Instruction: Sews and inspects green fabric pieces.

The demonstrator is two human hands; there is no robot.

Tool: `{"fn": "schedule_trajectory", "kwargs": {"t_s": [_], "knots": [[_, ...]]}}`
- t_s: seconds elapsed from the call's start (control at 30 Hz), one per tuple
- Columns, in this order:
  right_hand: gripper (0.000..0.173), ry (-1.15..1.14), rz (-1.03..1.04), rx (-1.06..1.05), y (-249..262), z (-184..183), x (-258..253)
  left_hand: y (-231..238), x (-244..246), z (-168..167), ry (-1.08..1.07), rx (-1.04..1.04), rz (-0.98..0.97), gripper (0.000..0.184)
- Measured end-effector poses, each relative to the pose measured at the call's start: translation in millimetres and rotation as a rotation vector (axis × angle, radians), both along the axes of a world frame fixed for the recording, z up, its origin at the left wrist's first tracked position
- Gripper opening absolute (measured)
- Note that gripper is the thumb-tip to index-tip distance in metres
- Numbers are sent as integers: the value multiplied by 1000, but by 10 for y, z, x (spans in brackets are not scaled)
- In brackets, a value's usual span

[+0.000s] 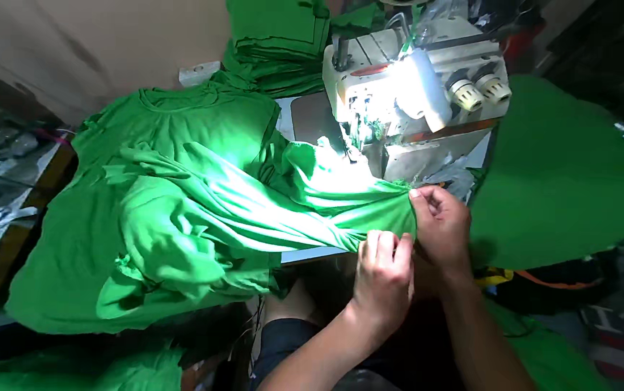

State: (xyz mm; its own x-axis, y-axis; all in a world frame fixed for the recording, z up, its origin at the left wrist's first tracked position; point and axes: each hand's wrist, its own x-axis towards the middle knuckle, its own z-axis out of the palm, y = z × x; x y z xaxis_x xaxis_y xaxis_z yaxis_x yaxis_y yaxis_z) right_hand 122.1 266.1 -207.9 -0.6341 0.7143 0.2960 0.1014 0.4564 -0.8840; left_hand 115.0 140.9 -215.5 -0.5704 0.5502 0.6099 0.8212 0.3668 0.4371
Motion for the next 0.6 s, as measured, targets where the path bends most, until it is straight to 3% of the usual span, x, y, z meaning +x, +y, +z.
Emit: {"fn": "schedule_trajectory", "kwargs": {"t_s": [0.23,0.4,0.5,0.6], "knots": [[16,262,222,-476,-303,41,391,-641,97,400,137,-175,31,20],[20,478,588,-801,-705,-17,701,-1067,192,538,6,36,-167,25],[17,534,738,-474,-969,-240,802,-1292,178,576,-106,204,-146,33],[25,574,694,-117,-1267,-220,679,-1414,171,714,-203,253,-205,40]]}}
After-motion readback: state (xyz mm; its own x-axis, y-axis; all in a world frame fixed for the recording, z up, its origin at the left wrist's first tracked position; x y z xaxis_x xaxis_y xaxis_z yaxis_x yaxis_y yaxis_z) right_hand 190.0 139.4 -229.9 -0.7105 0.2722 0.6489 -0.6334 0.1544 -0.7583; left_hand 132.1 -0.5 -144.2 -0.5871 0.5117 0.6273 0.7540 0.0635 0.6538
